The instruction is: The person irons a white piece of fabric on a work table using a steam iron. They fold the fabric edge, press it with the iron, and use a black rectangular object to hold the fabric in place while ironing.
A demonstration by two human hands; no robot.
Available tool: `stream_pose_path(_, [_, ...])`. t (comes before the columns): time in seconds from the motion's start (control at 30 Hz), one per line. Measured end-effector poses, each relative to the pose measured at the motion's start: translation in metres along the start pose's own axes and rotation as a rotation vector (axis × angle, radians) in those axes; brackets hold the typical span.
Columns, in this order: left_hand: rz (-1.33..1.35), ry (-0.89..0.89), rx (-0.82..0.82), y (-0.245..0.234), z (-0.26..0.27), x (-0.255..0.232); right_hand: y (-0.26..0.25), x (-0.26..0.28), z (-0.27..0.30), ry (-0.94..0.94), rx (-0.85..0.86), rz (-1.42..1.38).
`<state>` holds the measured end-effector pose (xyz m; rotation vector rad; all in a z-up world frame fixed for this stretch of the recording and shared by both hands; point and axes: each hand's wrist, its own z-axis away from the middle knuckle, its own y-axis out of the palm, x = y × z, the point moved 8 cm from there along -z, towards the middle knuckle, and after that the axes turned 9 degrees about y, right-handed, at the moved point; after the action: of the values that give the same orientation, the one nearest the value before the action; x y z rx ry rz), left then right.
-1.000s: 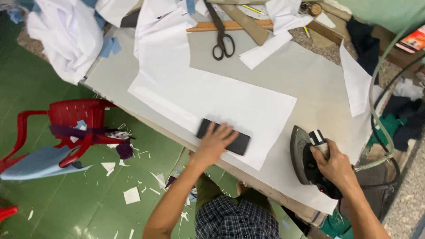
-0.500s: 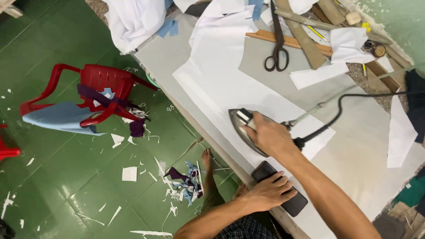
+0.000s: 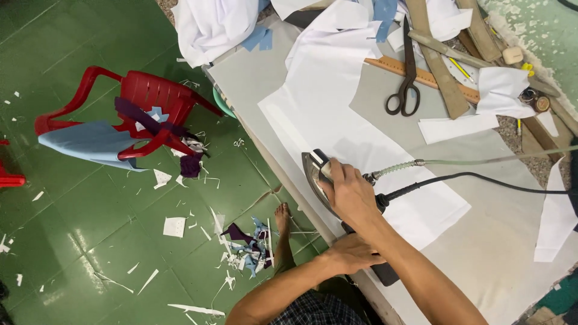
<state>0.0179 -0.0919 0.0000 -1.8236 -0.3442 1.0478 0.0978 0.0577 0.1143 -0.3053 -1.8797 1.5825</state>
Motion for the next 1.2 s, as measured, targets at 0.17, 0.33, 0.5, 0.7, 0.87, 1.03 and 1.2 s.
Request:
stream_pose_path(0.17, [0.308, -0.190, -0.010, -0.033, 0.001, -0.003, 0.003, -0.008, 0.070, -0.166, -0.056, 0.339])
stream_pose_path(0.33, [0.696, -0.435, -0.032, -0.048, 0.009, 0.007, -0.004, 0.008, 0.053, -0.209, -0.299, 0.478])
stream_pose_path(0.5, [-0.114, 0.102, -0.171, 0.033, 0.003, 0.007, 0.030, -0.018, -0.025, 0.378, 0.584, -0.124])
stream_pose_path(0.7, [-0.074, 0.053, -0.369, -0.020, 0.008, -0.003, 0.014, 0.003, -0.062, 0.402, 0.599, -0.026])
stream_pose_path(0.87, [-0.142, -0.027, -0.118, -0.037, 0.013, 0.022, 0.027, 0.012, -0.096, 0.356, 0.565, -0.007])
stream_pose_path(1.03, [-0.131, -0.111, -0.031, -0.025, 0.034, 0.062, 0.037, 0.002, -0.100, 0.231, 0.411, -0.076])
stream_pose_path(1.2, [-0.340, -0.087, 0.052, -0.016, 0.034, 0.064, 0.039, 0.008, -0.100, 0.163, 0.485, -0.113])
